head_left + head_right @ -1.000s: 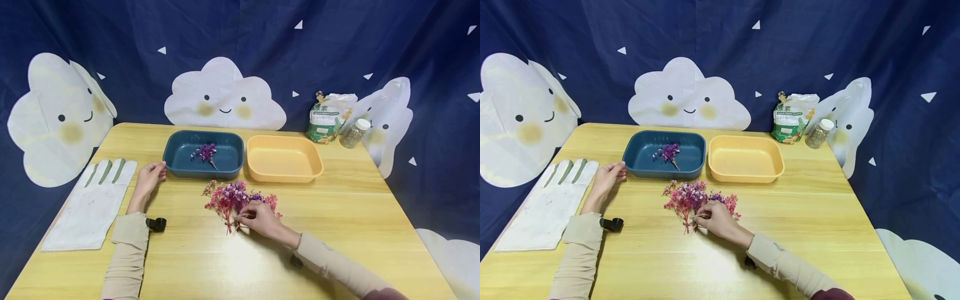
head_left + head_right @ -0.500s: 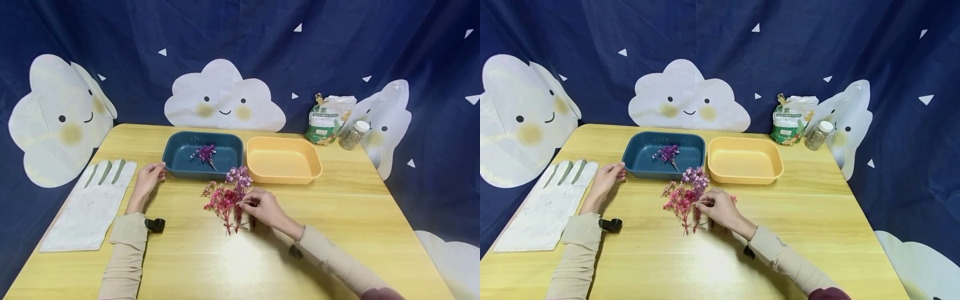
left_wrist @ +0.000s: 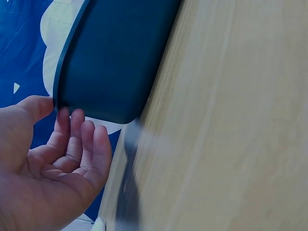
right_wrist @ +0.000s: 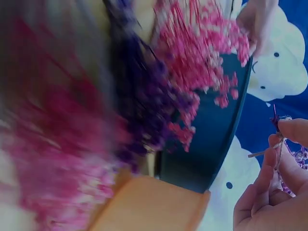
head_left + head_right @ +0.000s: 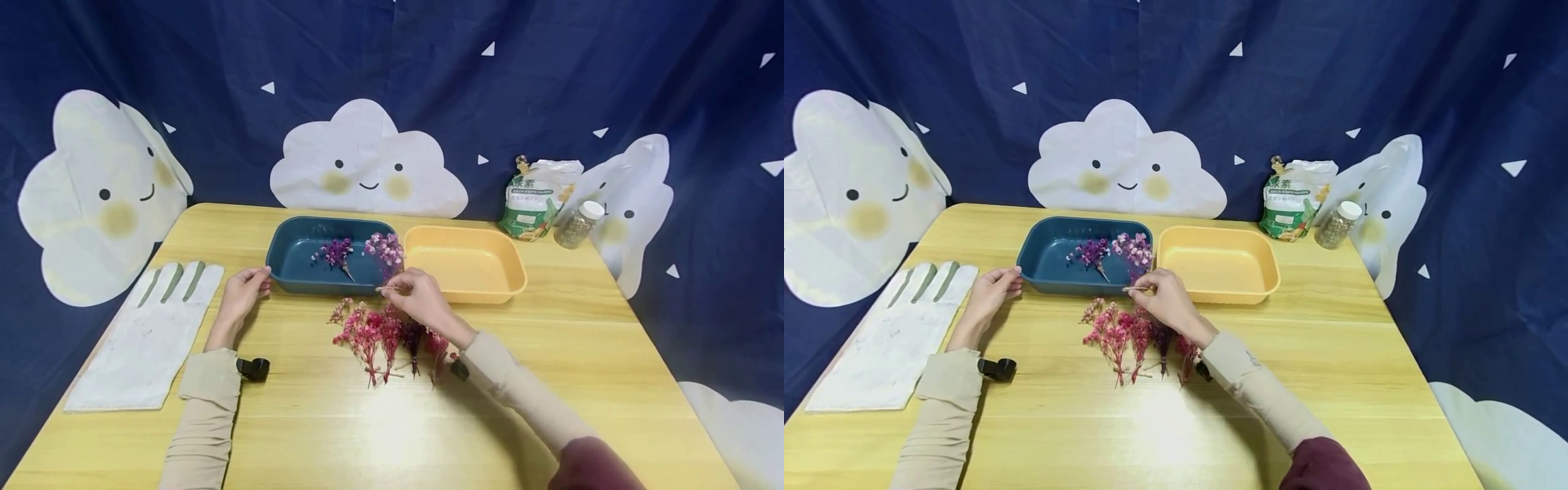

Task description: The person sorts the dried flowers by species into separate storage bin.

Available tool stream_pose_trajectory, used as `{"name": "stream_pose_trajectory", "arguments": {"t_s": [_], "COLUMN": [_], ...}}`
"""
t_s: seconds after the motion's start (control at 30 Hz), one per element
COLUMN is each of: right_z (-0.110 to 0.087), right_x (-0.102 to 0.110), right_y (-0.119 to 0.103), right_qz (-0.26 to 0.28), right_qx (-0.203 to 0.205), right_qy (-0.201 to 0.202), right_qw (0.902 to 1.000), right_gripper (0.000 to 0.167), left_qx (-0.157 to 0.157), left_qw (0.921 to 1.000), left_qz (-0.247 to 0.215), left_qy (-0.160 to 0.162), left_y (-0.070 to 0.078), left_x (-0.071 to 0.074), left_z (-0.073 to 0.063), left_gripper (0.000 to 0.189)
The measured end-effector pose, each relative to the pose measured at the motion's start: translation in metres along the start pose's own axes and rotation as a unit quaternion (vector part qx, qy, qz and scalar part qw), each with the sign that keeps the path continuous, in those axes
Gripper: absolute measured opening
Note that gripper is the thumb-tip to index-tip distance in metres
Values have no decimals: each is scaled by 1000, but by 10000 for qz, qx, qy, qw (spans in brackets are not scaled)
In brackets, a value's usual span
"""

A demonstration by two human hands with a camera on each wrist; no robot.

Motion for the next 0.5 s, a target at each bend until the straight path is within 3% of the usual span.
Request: {"name": "stream_pose_trajectory", "arguments": {"t_s": [0.23,0.5], "right_z": [36,63], "right_x": [-13,-30], "right_y": [-3,3], "right_qz": [-406,-706], "right_qx": [-227,-515], "right_qy": [-234,-573], "right_qw": [9986,9945], "right_gripper": [13,15], "left_qx": [2,49], "left_qw": [10000,10000], "left_qz": [-56,-49], "left_qy": [0,-46], "left_y": [-2,-3], "left_x": [1,0], "left_z": [1,0], "left_gripper": [38,39]}}
Point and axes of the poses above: each hand's wrist, its own z-axis towards the middle knuckle, its own x-axis out of the back of the hand, y = z × x, the point moved 3 cm from there along z, towards the middle knuckle, and after that the axes turned 9 degrees about y, right-handed, at the moved point
